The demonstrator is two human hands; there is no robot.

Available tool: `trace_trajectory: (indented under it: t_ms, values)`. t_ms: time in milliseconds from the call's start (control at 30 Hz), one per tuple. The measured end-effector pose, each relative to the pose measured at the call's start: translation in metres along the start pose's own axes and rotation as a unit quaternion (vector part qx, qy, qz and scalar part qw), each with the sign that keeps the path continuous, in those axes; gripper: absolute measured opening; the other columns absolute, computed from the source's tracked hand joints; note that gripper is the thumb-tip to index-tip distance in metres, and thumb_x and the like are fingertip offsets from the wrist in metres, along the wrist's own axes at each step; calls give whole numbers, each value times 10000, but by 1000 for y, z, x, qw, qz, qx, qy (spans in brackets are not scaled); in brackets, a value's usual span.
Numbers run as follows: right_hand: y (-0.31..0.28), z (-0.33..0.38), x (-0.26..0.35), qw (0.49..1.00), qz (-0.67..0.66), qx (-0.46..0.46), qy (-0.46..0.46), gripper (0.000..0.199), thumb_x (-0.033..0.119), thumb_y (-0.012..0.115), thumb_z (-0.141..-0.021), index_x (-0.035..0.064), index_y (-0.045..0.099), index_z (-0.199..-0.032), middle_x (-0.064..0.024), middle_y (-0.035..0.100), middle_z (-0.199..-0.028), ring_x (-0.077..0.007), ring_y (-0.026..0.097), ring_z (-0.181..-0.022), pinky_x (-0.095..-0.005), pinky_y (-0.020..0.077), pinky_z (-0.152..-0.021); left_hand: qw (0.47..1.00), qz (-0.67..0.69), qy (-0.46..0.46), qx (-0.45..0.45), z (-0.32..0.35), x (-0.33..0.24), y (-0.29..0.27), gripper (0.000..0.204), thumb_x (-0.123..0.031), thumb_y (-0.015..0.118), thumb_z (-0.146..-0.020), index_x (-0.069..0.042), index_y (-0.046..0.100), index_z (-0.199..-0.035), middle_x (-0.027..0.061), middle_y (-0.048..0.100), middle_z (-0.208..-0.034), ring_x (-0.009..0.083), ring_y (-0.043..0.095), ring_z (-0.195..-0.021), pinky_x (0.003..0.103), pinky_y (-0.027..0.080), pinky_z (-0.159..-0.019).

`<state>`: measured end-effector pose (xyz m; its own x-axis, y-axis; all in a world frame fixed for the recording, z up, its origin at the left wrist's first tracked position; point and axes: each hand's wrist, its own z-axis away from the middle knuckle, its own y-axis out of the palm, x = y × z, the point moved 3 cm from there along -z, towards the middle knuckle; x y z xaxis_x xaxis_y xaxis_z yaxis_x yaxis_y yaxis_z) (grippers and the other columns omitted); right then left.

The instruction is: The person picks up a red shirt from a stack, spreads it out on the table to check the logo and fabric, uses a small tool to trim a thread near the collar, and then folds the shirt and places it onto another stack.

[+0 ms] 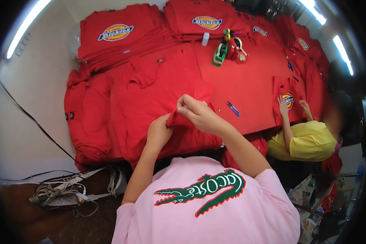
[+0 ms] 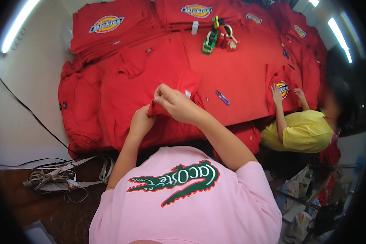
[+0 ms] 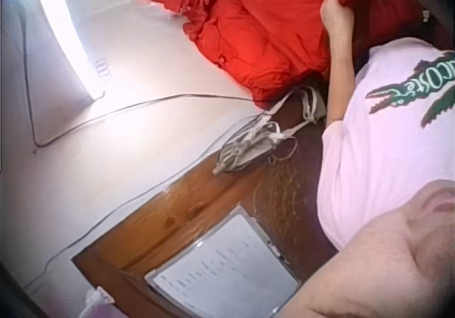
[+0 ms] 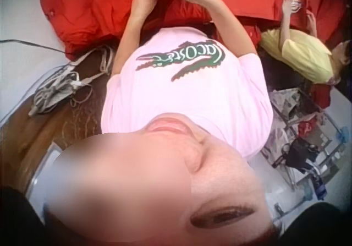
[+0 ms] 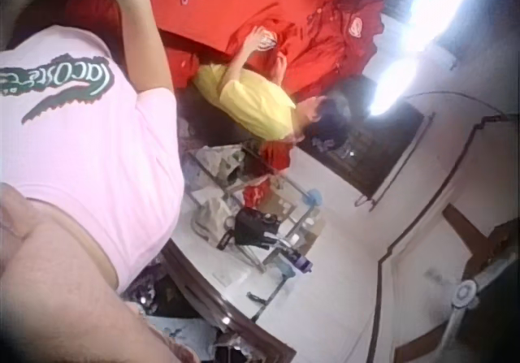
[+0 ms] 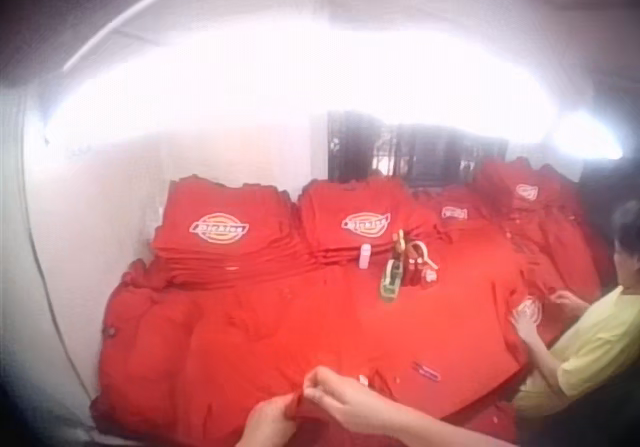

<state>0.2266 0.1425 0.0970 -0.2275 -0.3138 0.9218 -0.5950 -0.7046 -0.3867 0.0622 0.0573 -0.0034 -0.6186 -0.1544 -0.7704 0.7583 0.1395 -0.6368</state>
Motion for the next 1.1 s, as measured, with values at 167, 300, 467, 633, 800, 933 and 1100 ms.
trace_trajectory:
  t_ms: [167,300,467,633,800,933,1100]
  values:
    - [-64,94,76,946,-310,31,-89,159,96,597,-1030,62,538,-1174,27,529,-1079,-49,513,-970,-229,433,-833,979,53,55,-188,8,6,-39,323,-28,644,-864,-36,735,-1174,209,740,-1021,380,721,-1002,405,544,-869]
    - [-79,129,82,975,-32,-126,-178,797,189,867,-805,84,425,-1461,-58,535,-1202,-176,572,-1044,-334,478,-959,981,191,-22,17,27,-86,-61,177,-86,657,-957,-42,758,-1095,66,741,-991,205,694,-866,348,535,-823]
    - [-40,126,-25,922,299,-247,21,923,191,791,-768,207,360,-1584,-157,551,-1256,-419,645,-1054,-506,553,-836,780,602,-66,157,73,-187,-38,344,-153,726,-933,18,663,-1225,-4,694,-966,81,647,-816,245,501,-701]
    - [-38,127,-108,968,68,-107,215,365,188,759,-820,107,737,-1176,-133,703,-1053,-355,698,-1026,-476,557,-840,849,479,153,162,132,-190,-102,765,66,845,-674,75,551,-1380,140,692,-1270,173,683,-1107,328,559,-957]
    - [-12,120,-28,956,-232,112,-142,253,114,734,-847,50,777,-1088,-103,760,-1124,-221,720,-1071,-387,554,-965,929,294,-172,145,137,-55,-30,723,42,816,-742,-16,565,-1417,114,665,-1344,243,630,-1246,391,507,-1077]
    - [47,137,90,660,-659,359,35,257,14,669,-886,-37,740,-1128,-109,761,-1115,-197,717,-1056,-351,549,-979,985,165,-34,25,142,1,64,615,-61,773,-847,1,561,-1422,127,664,-1362,262,629,-1246,389,505,-1073]
    - [7,152,109,569,-725,364,-133,516,44,597,-868,-83,574,-1368,-195,668,-1342,-271,666,-1212,-444,498,-1080,962,262,-69,2,158,-35,59,586,-104,764,-871,5,570,-1414,133,665,-1365,267,632,-1242,390,503,-1072]
